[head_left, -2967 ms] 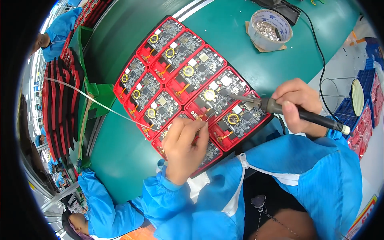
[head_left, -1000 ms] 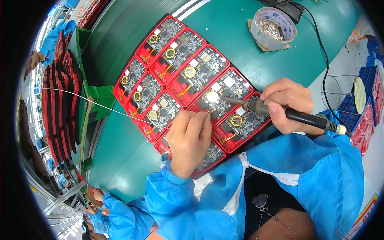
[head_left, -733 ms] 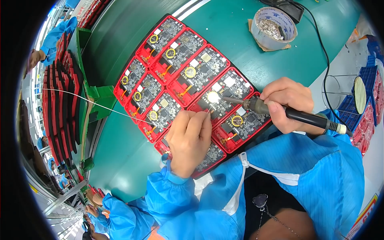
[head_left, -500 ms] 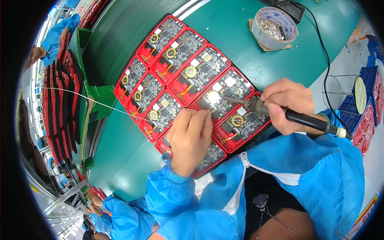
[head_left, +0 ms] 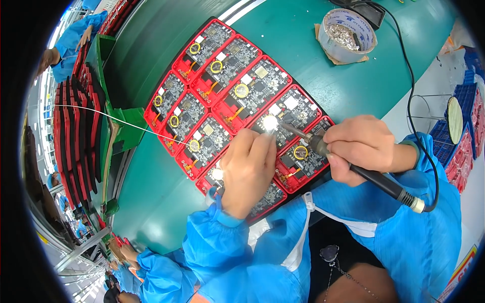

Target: The person solders electronic components onto a printed circuit board using a soldering iron and solder wire.

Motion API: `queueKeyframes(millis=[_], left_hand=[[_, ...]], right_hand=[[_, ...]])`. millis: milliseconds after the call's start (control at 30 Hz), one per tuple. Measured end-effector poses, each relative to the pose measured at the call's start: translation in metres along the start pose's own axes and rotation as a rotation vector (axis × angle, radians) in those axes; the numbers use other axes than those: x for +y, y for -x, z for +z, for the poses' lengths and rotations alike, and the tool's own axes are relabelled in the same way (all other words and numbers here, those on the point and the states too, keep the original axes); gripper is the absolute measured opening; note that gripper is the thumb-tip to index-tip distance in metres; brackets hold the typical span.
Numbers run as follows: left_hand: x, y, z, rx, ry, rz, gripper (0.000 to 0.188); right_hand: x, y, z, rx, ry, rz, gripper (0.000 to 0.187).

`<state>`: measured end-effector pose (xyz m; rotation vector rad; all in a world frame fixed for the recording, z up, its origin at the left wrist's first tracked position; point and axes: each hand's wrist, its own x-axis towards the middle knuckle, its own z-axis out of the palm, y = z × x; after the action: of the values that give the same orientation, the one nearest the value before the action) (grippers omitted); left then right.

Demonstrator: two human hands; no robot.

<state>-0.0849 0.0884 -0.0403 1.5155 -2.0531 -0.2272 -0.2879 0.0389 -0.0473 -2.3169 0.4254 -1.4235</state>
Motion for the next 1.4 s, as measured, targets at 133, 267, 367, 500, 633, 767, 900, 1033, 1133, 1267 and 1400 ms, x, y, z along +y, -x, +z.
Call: queueKeyframes(millis=[133,267,367,500,633,767,900,1033,1133,1267,1400], left_hand=[[0.000,-0.001,0.000,-0.005,0.004,-0.005,0.009],[-0.002,-0.002,0.001,0.013,0.012,0.009,0.011],[-0.004,-0.005,-0.001,0.042,0.060,-0.074,0.015],[-0.008,-0.008,-0.001,-0.004,0.066,-0.098,0.021],[-0.009,-0.011,-0.002,-0.055,0.076,-0.141,0.021],[-0.010,-0.012,0.001,-0.043,0.078,-0.121,0.020],[-0.006,-0.013,-0.002,-0.055,0.079,-0.146,0.020],[-0.007,-0.014,-0.003,-0.097,0.068,-0.157,0.020],[-0.008,-0.015,-0.003,-0.095,0.088,-0.148,0.020],[-0.009,-0.015,-0.003,-0.091,0.079,-0.150,0.019],[-0.010,-0.016,-0.001,-0.093,0.086,-0.151,0.019]], right_hand=[[0.000,0.002,0.004,0.016,0.013,-0.078,0.010],[-0.001,0.001,0.007,0.057,0.033,-0.131,0.009],[-0.002,0.000,0.008,0.041,0.036,-0.140,0.009],[-0.003,-0.002,0.006,0.026,0.040,-0.155,0.009],[-0.005,-0.001,0.007,0.010,0.050,-0.150,0.011],[-0.006,-0.003,0.005,-0.019,0.045,-0.140,0.012],[-0.006,-0.002,0.007,0.006,0.035,-0.136,0.013],[-0.007,-0.003,0.005,-0.007,0.035,-0.123,0.013],[-0.008,-0.002,0.004,-0.001,0.038,-0.091,0.013],[-0.008,0.000,0.004,0.012,0.029,-0.021,0.012],[-0.009,0.001,0.004,0.034,0.040,-0.006,0.012]])
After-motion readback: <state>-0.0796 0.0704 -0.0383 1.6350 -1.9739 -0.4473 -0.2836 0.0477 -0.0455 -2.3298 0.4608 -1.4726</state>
